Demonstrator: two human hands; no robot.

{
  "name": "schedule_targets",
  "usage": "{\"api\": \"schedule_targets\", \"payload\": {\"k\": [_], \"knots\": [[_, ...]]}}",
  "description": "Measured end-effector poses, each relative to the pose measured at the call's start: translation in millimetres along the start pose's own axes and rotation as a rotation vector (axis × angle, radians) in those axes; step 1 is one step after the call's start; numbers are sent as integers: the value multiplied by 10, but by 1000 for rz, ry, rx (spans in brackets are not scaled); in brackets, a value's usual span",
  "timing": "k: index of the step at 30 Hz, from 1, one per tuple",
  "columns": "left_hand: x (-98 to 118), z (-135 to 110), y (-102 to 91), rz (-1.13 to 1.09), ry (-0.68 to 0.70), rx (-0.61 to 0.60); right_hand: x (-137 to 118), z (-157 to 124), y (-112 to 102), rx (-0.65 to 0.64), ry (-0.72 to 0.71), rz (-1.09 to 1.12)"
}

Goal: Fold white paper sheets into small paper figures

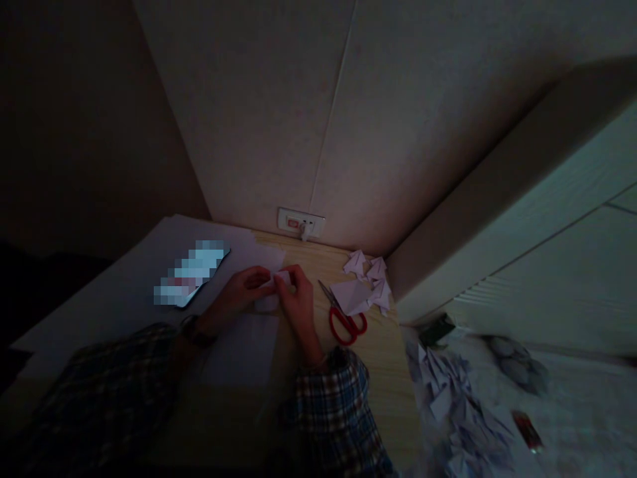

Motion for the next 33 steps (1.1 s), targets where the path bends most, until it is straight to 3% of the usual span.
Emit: {"api": "schedule_targets", "payload": {"k": [6, 21, 28, 33], "knots": [[2, -22, 19, 16, 19, 34, 18, 7, 3, 19, 6, 37], [48, -48, -18, 27, -39, -47, -12, -10, -21, 38, -27, 23], [50, -40, -40, -135, -48, 24, 19, 35, -53, 64, 7, 10], [71, -47, -33, -113, -48, 29, -8, 47, -65, 10, -10, -35]]}}
Point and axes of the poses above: each hand's wrist, its own z-axis towards the middle knuckle, its own y-axis out of the palm, x = y × z, the point moved 3 cm from there along z, towards the middle knuckle, and after that the axes turned 13 degrees about -y, right-handed, at the moved point
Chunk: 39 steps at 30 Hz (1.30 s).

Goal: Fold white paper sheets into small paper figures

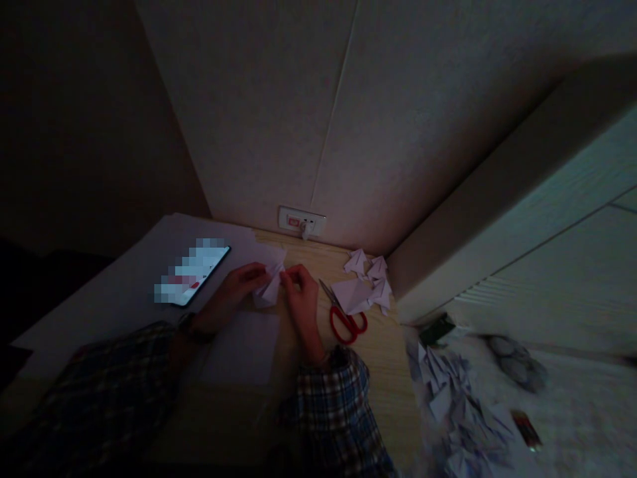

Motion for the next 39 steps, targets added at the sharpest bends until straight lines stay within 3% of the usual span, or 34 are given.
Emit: {"api": "schedule_targets", "payload": {"k": [9, 17, 28, 39], "knots": [[-32, -46, -15, -52, -90, -97, -106, -10, 20, -67, -31, -50], [6, -73, -21, 8, -108, -13, -144, -12, 21, -71, -99, -119], [61, -46, -30, 67, 9, 32, -146, -12, 20, -68, -146, -137], [3, -66, -26, -57, -95, -24, -157, -31, 48, -102, -161, -126]]}}
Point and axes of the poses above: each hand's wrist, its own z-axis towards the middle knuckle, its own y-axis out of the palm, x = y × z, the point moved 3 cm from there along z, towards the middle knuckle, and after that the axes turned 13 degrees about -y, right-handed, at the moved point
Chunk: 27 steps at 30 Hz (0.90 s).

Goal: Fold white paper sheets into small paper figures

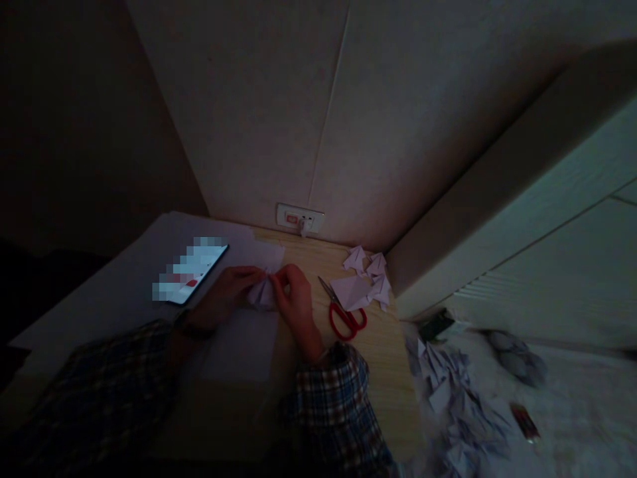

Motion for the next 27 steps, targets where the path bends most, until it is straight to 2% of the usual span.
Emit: {"api": "schedule_targets", "payload": {"k": [8, 14, 18, 22, 27], "knots": [[46, -63, 32, 65, 82, 50, 0, -2, 0, 3, 10, 0], [88, -54, 33, 176, 148, 107, 33, 17, 6, 27, 66, 109], [105, -30, 73, 296, 180, 41, 66, 15, 13, 45, 112, 172], [90, 7, 88, 340, 164, -29, 84, 20, -27, 71, 133, 143], [94, 16, 67, 370, 145, -49, 131, 48, -89, 119, 172, 140]]}}
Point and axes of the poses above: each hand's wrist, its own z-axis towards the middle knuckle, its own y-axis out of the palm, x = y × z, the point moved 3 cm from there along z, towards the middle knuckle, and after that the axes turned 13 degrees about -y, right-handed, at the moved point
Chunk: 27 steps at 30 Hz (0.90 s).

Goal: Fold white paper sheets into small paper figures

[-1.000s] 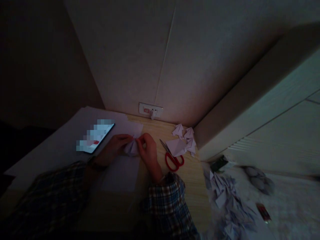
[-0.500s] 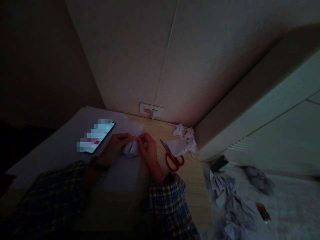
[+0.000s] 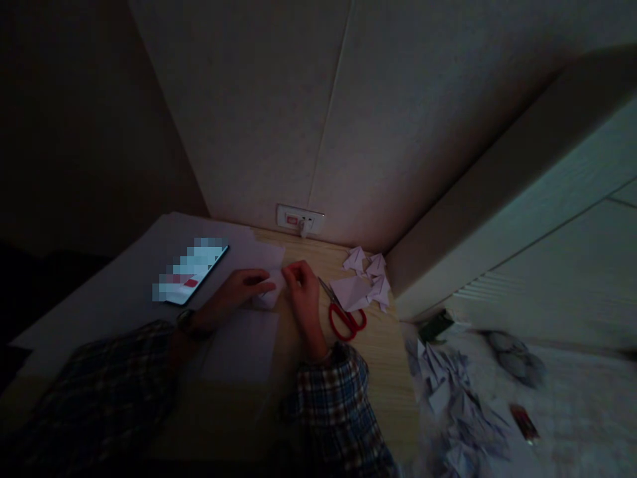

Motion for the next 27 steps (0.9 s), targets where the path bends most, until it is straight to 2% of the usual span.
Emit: {"api": "schedule_targets", "payload": {"k": [6, 16, 23, 27], "knots": [[-61, 32, -23, -4, 29, 2, 67, 2, 27, -87, 56, 59], [0, -9, -8, 20, 4, -37, 38, 2, -19, -16, 92, 107], [-99, 92, -20, -63, -32, -75, 23, 9, -70, 28, 61, 62], [-123, 113, -45, -4, -35, -93, 6, 9, -75, 72, 43, 89]]}}
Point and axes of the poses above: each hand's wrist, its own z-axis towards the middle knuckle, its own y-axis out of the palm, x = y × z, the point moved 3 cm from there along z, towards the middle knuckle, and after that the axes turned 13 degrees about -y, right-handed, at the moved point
